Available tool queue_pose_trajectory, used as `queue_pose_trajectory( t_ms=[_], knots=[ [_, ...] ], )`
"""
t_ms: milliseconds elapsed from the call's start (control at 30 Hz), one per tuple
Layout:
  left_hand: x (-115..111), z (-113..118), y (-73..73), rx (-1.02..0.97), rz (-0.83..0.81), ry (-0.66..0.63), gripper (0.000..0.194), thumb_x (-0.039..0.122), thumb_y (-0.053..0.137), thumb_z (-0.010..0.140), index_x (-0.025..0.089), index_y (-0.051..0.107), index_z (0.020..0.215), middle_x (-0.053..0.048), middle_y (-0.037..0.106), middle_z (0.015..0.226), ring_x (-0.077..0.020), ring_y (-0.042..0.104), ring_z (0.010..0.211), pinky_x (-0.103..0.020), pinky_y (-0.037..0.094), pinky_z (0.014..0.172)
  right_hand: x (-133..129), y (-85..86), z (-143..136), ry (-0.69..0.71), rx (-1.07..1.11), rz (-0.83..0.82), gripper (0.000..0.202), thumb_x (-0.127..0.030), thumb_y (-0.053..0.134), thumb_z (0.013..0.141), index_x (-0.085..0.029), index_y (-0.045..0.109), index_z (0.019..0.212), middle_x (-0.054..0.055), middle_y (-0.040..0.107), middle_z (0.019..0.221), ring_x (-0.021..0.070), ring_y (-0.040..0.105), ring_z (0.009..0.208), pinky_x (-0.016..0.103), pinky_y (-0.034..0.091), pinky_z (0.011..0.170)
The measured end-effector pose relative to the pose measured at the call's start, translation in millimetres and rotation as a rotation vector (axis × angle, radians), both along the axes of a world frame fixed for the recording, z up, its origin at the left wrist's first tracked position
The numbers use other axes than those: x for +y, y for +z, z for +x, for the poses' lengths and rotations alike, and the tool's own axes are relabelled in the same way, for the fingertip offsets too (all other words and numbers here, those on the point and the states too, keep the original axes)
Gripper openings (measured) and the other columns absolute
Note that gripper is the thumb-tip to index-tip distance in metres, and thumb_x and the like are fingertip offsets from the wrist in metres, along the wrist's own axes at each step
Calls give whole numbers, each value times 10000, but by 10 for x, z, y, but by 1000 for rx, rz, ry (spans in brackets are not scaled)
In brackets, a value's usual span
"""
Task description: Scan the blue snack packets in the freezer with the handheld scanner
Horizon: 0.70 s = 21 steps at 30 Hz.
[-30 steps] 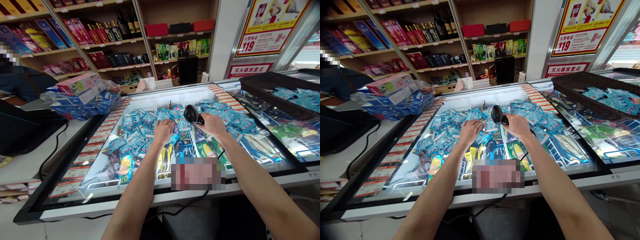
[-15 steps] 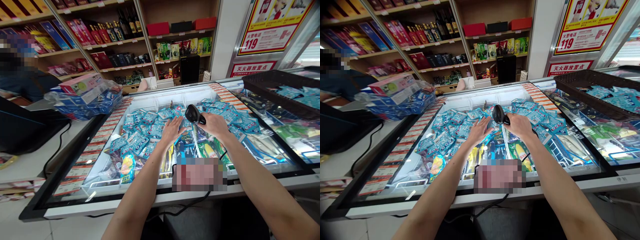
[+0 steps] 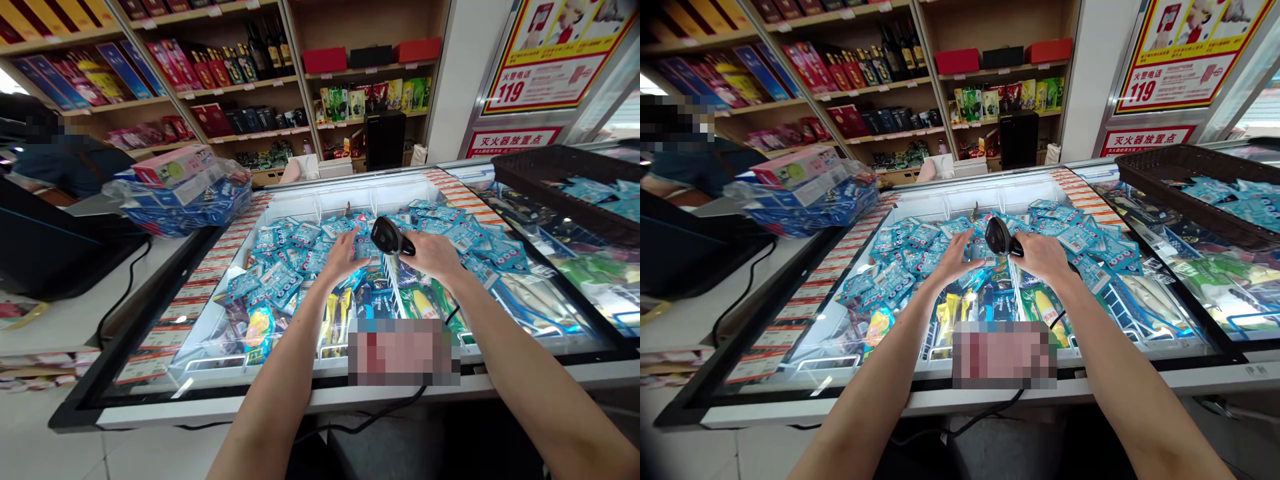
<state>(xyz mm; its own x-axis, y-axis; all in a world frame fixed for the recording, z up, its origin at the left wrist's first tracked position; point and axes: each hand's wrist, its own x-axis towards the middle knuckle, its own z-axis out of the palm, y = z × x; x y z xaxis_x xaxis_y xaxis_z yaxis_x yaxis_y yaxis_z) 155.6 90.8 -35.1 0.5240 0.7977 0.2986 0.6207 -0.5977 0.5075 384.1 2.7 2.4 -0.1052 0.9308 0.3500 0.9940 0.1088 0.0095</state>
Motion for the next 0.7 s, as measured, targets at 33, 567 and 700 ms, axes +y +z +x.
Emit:
queue_pose_trajectory(
  t_ms=[33, 567, 700],
  knots=[
    [17, -8, -8, -65, -5, 48, 842, 388, 677, 691, 275, 247, 1406, -113, 384, 1319, -252, 458, 1151, -390, 399, 946, -2, 1, 2, 7, 5, 3, 356, -457, 453, 823, -216, 568, 1058, 58, 677, 901, 221, 621, 794, 294, 367, 600],
    [216, -176, -64, -602, -8, 333, 368, 242, 586, 729, 167, 523, 1083, -55, 604, 974, -140, 568, 814, -275, 471, 722, -59, 62, -74, 194, -54, -55, 345, -458, 486, 823, -232, 579, 1066, 35, 684, 906, 207, 624, 773, 286, 357, 588],
    [202, -171, -47, -616, -4, 323, 358, 224, 579, 723, 175, 521, 1073, -55, 602, 996, -147, 568, 844, -277, 476, 726, -61, 66, -87, 189, -69, -81, 327, -466, 473, 827, -236, 588, 1028, 31, 684, 904, 208, 627, 779, 285, 351, 579]
  ],
)
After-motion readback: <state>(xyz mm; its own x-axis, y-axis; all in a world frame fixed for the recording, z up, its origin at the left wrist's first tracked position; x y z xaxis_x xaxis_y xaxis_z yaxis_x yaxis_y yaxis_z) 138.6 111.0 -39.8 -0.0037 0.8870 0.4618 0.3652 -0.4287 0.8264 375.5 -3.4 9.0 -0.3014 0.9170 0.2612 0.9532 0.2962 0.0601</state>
